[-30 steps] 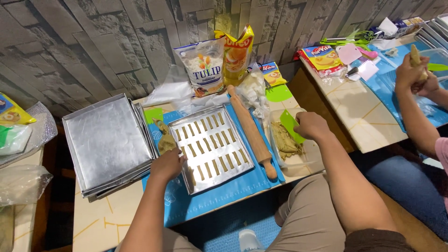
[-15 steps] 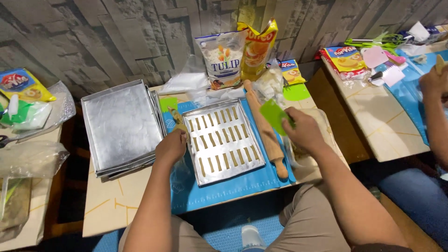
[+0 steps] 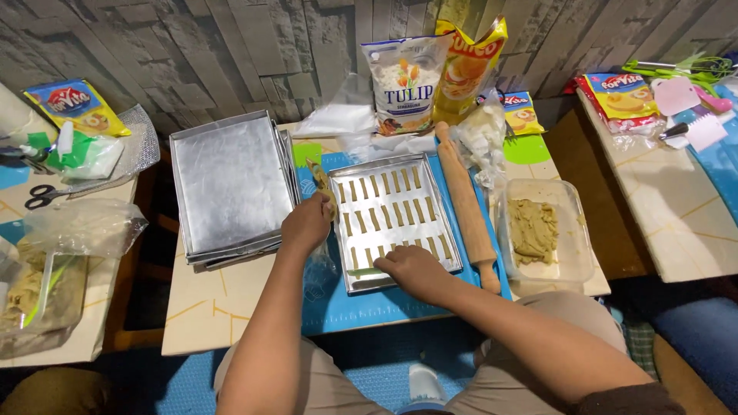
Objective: Shaping dough into uniform thin strips and arranging them on metal baking trays.
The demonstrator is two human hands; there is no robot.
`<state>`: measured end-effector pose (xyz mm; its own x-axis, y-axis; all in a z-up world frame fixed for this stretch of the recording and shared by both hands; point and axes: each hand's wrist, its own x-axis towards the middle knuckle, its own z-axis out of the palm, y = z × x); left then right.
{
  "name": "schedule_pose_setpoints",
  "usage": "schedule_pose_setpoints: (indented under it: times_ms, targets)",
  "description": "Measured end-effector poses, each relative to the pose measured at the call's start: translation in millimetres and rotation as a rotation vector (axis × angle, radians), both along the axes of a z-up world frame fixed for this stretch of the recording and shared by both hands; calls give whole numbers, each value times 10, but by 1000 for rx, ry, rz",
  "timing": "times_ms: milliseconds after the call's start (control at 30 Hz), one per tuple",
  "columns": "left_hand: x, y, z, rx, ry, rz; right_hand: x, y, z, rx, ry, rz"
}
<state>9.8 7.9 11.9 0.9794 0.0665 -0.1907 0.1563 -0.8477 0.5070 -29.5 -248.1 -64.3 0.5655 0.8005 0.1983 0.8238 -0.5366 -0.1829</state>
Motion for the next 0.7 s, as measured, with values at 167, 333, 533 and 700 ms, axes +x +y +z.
schedule_pose_setpoints:
  times_ms: [167,333,533,700]
  targets:
    - [-12,20,-13,9,9,-8,38,77,-125,-21,-13,15]
    - [-32,53,-28,-5,-4,-32,39,103,-101,-34,-34,33]
    - [-50,32,-13,-38,-20,-41,46,124,-146,-74,-88,45]
    - [-64,17,38,-52,-8,-41,45,139,-227,-101,-95,55]
